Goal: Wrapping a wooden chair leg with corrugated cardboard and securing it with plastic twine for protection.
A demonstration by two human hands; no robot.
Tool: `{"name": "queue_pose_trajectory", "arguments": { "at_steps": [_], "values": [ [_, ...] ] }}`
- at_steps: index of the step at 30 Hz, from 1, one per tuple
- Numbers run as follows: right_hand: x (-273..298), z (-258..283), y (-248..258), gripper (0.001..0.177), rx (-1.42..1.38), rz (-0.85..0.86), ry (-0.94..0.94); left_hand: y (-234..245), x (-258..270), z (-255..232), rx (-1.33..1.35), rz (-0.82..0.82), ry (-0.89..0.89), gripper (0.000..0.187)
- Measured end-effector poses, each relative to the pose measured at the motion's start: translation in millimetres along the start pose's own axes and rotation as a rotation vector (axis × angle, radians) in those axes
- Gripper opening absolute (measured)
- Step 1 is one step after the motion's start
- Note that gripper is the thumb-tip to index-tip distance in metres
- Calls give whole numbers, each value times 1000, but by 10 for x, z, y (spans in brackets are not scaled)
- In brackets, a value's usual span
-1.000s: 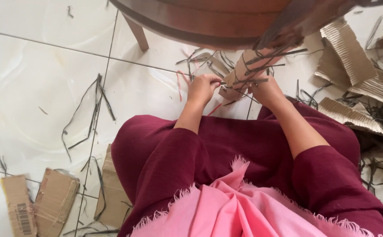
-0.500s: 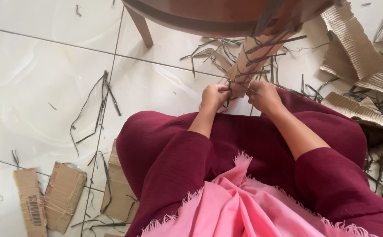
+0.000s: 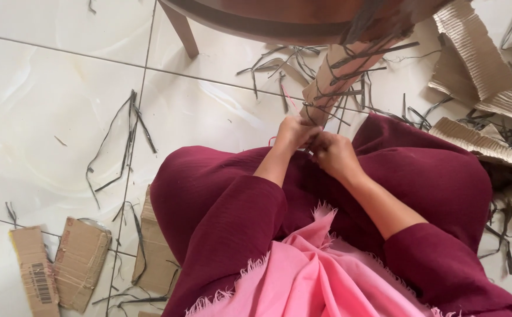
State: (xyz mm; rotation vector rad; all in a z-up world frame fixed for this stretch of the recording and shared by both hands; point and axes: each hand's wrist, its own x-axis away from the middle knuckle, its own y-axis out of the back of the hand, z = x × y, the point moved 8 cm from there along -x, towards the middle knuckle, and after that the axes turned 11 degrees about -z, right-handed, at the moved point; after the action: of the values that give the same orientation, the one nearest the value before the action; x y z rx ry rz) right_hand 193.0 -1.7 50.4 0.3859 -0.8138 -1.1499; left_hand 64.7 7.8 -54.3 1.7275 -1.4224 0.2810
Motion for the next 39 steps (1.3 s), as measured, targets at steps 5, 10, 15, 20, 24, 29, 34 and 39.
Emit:
{"name": "queue_pose_trajectory", "arguments": {
  "at_steps": [5, 10, 15, 20, 24, 29, 34, 39],
  "values": [
    [24, -188, -165, 21, -24, 40, -68, -140, -106, 97, 126, 2, 21, 42],
    [-58, -230, 49, 19, 163, 135, -84, -4, 37, 39, 513, 84, 177, 35],
    [-424, -540, 193, 18, -23, -83, -167, 68, 208, -77, 469, 102, 152, 35],
    [-551, -694, -72, 37, -428, -73, -345, 146, 18, 30, 354, 56, 150, 30],
    [-507, -605, 109, 29, -457, -118, -396, 28, -334, 263, 233, 43, 131, 27],
    [-436, -628, -18, 23, -348, 8, -425, 65, -25, 100, 372, 61, 217, 25],
    [-404, -516, -34, 13, -191, 46, -323, 17, 46, 53, 497, 199, 305, 38],
    [-390, -361, 61, 7, -34, -39, -141, 19, 41, 22, 536, 211, 375, 39]
  ]
}}
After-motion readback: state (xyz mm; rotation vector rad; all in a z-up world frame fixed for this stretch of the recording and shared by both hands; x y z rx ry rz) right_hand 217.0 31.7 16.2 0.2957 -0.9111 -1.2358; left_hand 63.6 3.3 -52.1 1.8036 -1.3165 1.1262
